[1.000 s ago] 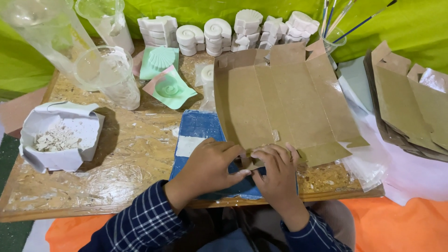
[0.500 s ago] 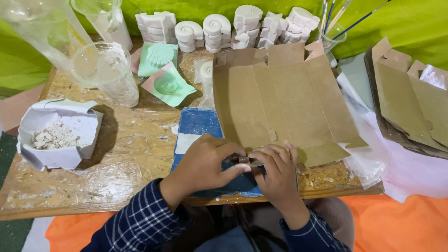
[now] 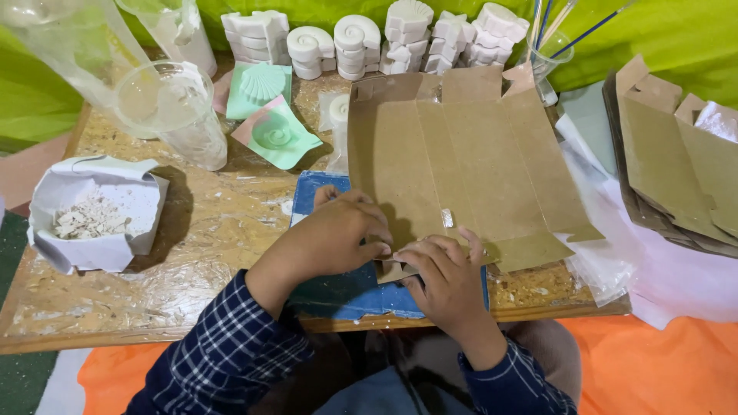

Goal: The person packages several white star-shaped plaster crafts by placing them into individual plastic bags and then into a cardboard container, which they fold into shape.

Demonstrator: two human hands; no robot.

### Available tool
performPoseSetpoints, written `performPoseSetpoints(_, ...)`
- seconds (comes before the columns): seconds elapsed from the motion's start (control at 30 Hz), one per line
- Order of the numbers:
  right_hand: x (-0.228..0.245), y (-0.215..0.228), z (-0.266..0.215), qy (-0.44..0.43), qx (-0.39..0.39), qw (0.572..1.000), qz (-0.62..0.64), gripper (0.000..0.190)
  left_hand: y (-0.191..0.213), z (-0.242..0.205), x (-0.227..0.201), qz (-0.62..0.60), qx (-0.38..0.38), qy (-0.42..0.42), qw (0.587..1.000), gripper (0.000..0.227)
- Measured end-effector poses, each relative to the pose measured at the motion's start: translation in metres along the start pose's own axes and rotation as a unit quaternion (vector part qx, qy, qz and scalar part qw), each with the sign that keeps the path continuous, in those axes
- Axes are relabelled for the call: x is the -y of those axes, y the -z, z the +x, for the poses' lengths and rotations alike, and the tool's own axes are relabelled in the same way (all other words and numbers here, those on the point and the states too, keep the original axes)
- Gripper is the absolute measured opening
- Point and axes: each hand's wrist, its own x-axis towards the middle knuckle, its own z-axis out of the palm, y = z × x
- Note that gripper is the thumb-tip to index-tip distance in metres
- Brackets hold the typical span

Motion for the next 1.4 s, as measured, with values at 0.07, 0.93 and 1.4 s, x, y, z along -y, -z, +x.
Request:
performPoseSetpoints(0.07,0.001,0.002,0.003,0.001,-0.001,1.000,-0.006,0.025,-0.008,0.013,0.003,0.028,0.041,0.016,0.999,0.016)
performPoseSetpoints(0.93,0.010,0.018,0.018,0.019,-0.006,0.999,-0.046,0.023,-0.006,0.028,0.012,0.030,0.044,-0.053,0.997,0.022)
performPoseSetpoints(1.4,0.012,0.019,0.019,0.012,0.003,0.997,-0.075,0.011,-0.009,0.029,0.009,0.076,0.044,-0.045,0.995,0.027)
